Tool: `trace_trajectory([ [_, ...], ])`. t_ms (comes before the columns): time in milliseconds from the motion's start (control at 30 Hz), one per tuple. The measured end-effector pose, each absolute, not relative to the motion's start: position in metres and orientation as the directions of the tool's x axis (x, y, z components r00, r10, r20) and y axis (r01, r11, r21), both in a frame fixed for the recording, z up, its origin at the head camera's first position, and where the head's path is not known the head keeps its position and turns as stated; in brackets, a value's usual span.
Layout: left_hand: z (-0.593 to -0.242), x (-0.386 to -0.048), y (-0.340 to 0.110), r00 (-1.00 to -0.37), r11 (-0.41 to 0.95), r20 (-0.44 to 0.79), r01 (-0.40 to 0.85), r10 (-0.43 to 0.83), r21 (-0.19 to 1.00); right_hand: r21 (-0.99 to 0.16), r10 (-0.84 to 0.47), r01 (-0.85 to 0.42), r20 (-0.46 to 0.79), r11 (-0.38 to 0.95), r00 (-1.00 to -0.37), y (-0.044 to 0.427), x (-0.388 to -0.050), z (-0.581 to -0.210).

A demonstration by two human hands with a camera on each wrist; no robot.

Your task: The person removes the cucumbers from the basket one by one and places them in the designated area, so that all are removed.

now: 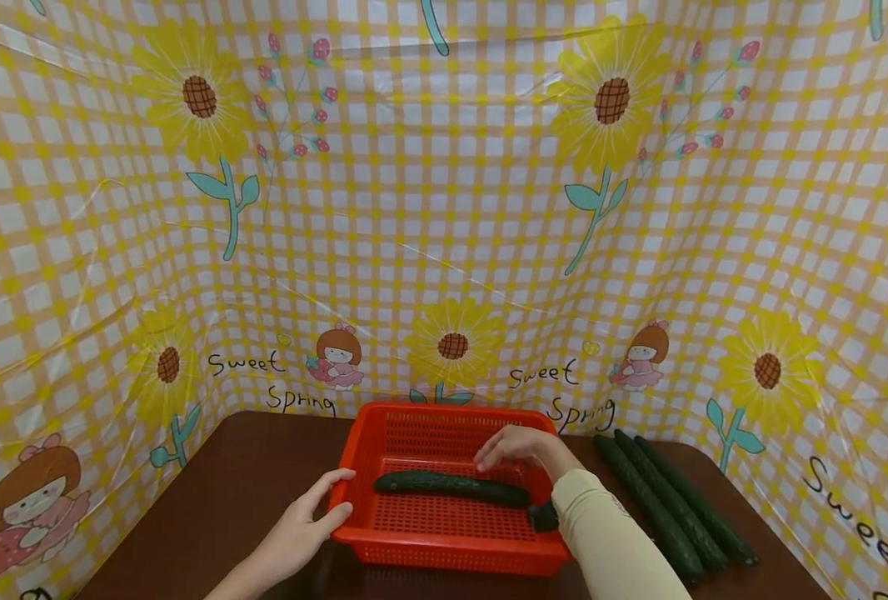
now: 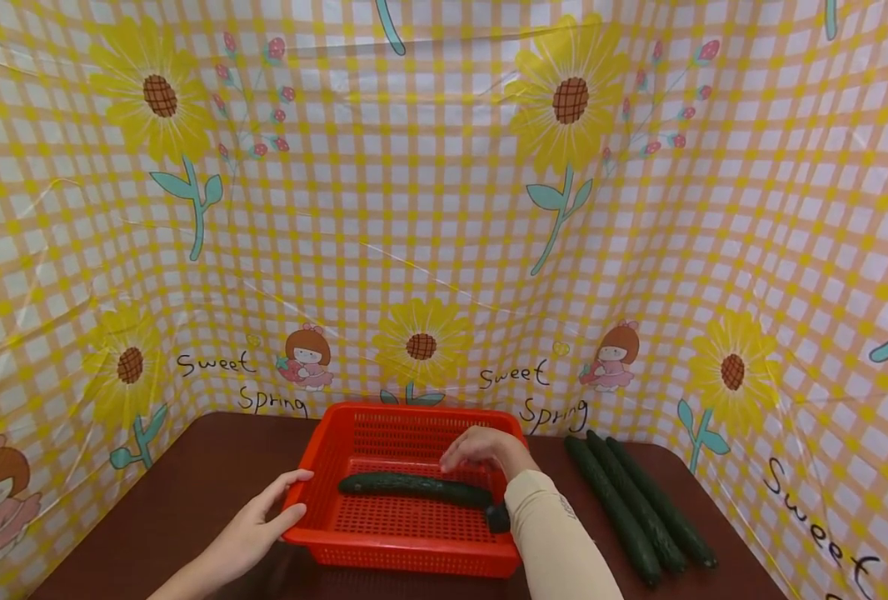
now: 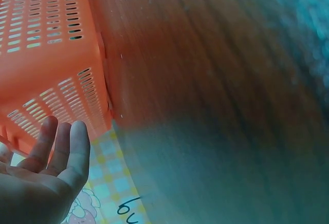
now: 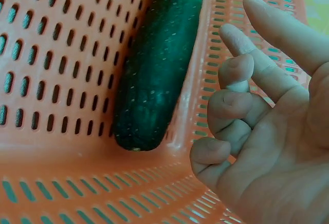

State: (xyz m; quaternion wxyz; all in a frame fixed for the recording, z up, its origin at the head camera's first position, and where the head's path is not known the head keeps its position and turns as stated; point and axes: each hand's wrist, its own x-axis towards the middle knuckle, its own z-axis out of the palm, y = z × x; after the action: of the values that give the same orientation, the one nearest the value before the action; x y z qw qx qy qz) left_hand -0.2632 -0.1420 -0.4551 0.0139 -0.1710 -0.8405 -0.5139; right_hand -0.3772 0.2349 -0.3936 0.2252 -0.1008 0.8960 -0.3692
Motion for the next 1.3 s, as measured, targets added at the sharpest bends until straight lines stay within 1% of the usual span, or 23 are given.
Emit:
trace_trajectory([
  [333,-0.452,-0.262,-0.141,-0.940,0.395,0.192,0.297,0.283,0.870,-0.699,-0.356,-0.022,-0.338,0.715,-0.871,0.233,-0.375,-0.397],
  [633,-0.454,-0.262,-0.141,-0.940,0.392,0.195,0.298,0.281,0.870,-0.711,-0.390,0.035,-0.425,0.702,-0.817,0.230,-0.370,-0.398],
  [933,-0.453,-0.260,-0.141,-0.940,0.392,0.189,0.293,0.282,0.872,-0.705,-0.394,0.035,-0.436,0.709,-0.809,0.231,-0.371,-0.408],
  [1133,-0.453,-0.260,-0.141,-0.939,0.385,0.192,0.296,0.286,0.874,-0.692,-0.366,0.037,-0.426,0.721,-0.827,0.229,-0.370,-0.413],
  [1300,-0.454,-0.261,-0.141,-0.936,0.378,0.193,0.299,0.295,0.876,-0.712,-0.376,0.049,-0.427,0.701,-0.822,0.229,-0.370,-0.415],
])
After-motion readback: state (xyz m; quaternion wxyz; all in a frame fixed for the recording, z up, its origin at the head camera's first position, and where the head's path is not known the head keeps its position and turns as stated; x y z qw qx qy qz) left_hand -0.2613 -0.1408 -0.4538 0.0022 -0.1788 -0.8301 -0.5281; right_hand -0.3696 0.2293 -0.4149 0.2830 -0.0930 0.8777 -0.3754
